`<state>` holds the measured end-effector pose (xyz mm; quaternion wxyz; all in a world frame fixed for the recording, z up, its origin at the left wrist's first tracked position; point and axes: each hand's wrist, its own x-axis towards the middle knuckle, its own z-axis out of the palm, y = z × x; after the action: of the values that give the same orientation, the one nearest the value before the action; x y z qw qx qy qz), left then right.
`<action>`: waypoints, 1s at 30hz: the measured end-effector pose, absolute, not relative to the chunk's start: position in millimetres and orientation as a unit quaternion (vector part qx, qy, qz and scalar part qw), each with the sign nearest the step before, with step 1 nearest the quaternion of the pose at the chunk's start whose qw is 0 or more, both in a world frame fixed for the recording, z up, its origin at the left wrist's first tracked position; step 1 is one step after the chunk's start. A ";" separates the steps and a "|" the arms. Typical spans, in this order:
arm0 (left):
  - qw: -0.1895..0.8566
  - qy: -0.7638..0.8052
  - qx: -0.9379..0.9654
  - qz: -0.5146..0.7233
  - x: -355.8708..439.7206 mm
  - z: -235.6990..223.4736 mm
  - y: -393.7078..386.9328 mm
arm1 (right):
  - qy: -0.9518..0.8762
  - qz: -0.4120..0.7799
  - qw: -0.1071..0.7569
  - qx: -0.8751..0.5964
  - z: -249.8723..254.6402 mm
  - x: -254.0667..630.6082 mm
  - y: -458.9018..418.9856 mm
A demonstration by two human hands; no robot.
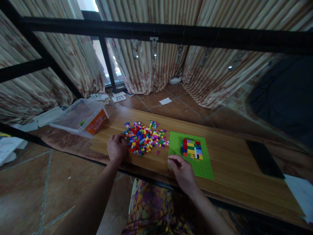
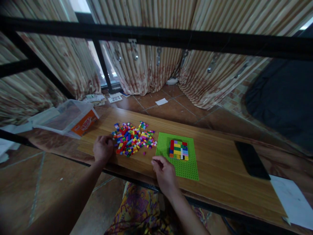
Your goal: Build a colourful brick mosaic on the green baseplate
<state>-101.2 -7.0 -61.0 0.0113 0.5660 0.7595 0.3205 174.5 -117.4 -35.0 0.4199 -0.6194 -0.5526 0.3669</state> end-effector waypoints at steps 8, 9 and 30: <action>0.004 0.757 0.571 0.319 -102.4 -61.9 -6.5 | -0.556 0.315 0.390 -0.662 -37.7 206.0 -138.7; 0.005 0.757 0.570 0.319 -102.2 -61.6 -6.4 | -0.553 0.306 0.390 -0.670 -37.6 210.5 -140.5; 0.011 0.755 0.569 0.327 -100.8 -59.6 -6.9 | -0.607 0.074 0.346 -0.711 -31.1 260.4 -113.2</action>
<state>-100.8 -6.9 -59.6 0.0108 0.5685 0.7547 0.3272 260.4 -113.2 -31.1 0.3461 -0.7112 -0.6074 0.0745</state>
